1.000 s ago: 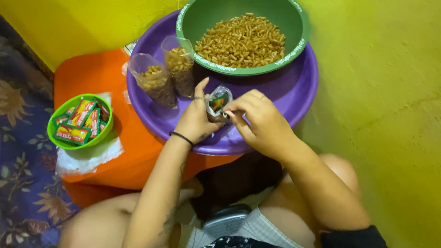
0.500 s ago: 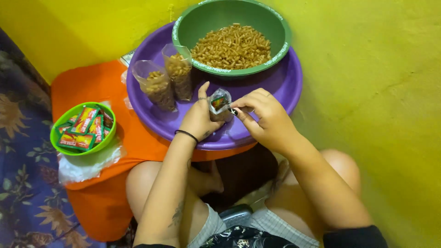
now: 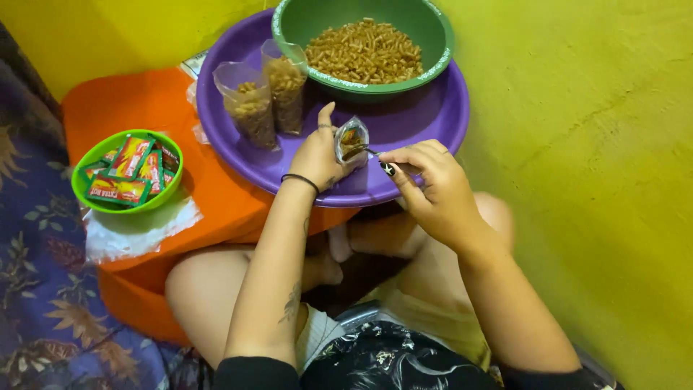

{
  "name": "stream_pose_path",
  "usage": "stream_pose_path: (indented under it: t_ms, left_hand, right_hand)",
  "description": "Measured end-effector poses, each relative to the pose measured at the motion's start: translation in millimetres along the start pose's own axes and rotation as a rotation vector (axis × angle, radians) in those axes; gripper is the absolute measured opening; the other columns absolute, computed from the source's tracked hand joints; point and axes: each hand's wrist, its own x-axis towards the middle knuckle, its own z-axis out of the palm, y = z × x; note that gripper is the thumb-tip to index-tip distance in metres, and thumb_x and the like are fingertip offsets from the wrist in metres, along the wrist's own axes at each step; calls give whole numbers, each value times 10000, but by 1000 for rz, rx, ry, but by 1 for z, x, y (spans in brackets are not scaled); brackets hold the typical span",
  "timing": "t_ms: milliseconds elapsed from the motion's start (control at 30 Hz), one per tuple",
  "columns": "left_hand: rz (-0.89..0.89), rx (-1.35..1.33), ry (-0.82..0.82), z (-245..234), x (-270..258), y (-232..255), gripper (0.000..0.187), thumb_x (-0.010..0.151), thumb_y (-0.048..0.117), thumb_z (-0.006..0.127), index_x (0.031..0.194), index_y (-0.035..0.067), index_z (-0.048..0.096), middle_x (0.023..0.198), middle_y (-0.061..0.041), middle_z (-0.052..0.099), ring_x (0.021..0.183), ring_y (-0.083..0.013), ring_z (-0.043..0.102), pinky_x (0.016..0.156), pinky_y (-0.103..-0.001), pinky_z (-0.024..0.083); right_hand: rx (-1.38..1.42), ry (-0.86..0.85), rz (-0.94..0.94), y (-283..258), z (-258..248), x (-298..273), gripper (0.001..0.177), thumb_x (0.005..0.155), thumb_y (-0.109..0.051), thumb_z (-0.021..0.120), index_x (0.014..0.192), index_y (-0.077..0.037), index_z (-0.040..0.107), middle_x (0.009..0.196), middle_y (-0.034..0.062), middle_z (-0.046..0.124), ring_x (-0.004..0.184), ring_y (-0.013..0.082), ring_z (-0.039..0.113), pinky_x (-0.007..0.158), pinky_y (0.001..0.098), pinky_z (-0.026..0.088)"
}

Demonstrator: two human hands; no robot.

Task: A person is manually packaging snacks by scooping them from a large bowl into small plastic bags using a spoon.

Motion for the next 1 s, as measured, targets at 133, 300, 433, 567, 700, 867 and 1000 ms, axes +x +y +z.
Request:
stream_pose_path:
  t_ms: [133, 300, 433, 567, 700, 867, 1000]
  left_hand:
    - [-11, -1, -5, -4, -4, 5, 1049, 737, 212, 819, 1534, 42, 158, 1263, -189, 681, 1219, -405, 632, 1069, -515, 512]
    - [-25, 10, 9, -6, -5, 8, 943, 738, 263, 822, 1475, 99, 258, 1244, -167, 689, 1226, -379, 628, 1073, -502, 505]
    - [-41, 16, 7, -5, -2, 3, 981, 688, 224, 850, 1467, 118, 263, 1216, -148, 703, 1219, -350, 639, 1077, -475, 510]
    - [-1, 73, 33, -7, -7, 3, 944, 719, 331, 861, 1458, 169, 297, 1237, -195, 692, 1218, -396, 630, 1066, -510, 502]
    - [-45, 30, 28, -11, -6, 10, 956, 709, 347, 877, 1449, 157, 301, 1270, -246, 668, 1250, -424, 604, 1102, -526, 474]
    - [-61, -5, -46, -17, -6, 14, 1047, 678, 202, 891, 1488, 108, 235, 1321, -273, 629, 1278, -433, 580, 1114, -521, 469]
    - [-87, -10, -81, -20, -5, 13, 961, 728, 212, 838, 1492, 96, 266, 1307, -294, 633, 1248, -433, 604, 1089, -524, 487]
  right_hand:
    - [-14, 65, 0, 5, 0, 2, 106, 1000, -44, 663, 1069, -57, 742, 935, 103, 732, 906, 354, 682, 864, 443, 531]
    - [6, 101, -48, 11, 13, 3, 93, 992, -24, 669, 1058, -48, 731, 908, 121, 723, 891, 377, 679, 849, 451, 532]
    - [14, 122, -28, 14, 21, -1, 77, 998, -41, 682, 1055, -55, 732, 917, 101, 727, 896, 351, 683, 860, 427, 534]
    - [8, 68, 24, 20, 28, -7, 56, 1010, -57, 666, 1039, -54, 714, 936, 109, 727, 904, 352, 666, 855, 442, 524]
    - [2, 51, 37, 25, 27, -2, 40, 983, -36, 675, 1008, -35, 706, 929, 145, 729, 898, 391, 660, 857, 483, 520]
    - [61, 31, 45, 29, 23, 3, 55, 990, -51, 667, 1035, -39, 695, 945, 132, 724, 917, 383, 671, 864, 477, 526]
    - [85, 98, 19, 28, 18, 12, 91, 1015, -51, 626, 1065, -45, 701, 1015, 110, 734, 975, 365, 679, 892, 470, 524]
